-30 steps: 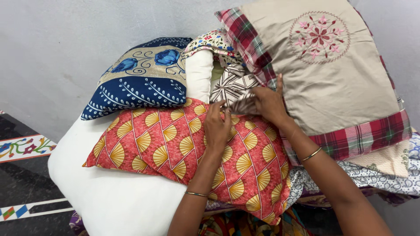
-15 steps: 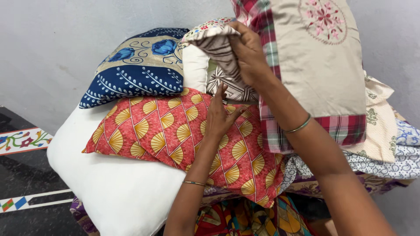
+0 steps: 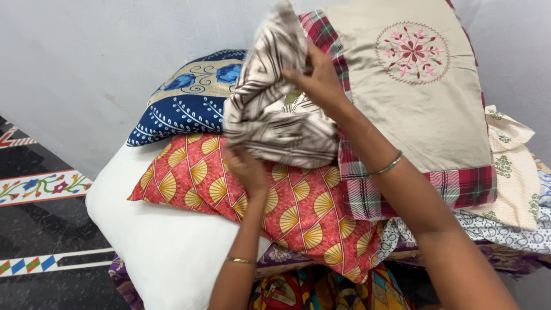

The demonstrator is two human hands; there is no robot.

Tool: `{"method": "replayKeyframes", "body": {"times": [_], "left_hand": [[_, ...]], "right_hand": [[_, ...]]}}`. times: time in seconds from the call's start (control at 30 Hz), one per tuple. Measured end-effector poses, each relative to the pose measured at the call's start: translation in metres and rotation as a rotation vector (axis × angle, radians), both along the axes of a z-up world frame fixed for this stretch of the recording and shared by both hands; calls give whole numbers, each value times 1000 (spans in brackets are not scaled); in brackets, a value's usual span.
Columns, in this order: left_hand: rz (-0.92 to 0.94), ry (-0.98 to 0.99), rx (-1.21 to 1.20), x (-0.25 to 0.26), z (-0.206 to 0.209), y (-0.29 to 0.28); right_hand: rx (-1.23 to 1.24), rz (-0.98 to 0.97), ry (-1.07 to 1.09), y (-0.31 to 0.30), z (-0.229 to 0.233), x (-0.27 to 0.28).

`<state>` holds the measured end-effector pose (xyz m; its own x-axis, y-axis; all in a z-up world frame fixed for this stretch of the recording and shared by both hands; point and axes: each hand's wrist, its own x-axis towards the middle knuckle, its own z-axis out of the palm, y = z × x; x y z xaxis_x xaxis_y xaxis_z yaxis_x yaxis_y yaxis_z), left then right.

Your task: The person arranges several decorative pillows on a bed. They pick up, reposition, and smooth each pillow, including a beige pillow with embroidery, a red and yellow patterned pillow, and a geometric-patterned pillow, placing them in a neat stack.

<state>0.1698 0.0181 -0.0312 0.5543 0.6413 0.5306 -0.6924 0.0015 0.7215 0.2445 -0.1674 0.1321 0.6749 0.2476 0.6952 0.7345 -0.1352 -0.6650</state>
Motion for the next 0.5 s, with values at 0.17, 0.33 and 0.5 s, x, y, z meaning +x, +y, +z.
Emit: {"method": "replayKeyframes", "body": {"times": [0.17,0.33,0.5], "left_hand": [[343,-66,-55,-26,40,63],[602,-52,-280,-49,70,120],[470,-84,-429,-57,69,177]], "right_hand": [[-121,-3,103,-45,-64,29],[-138,65,267,-61,-104,48],[-185,38,292,-61,-113,46]]}}
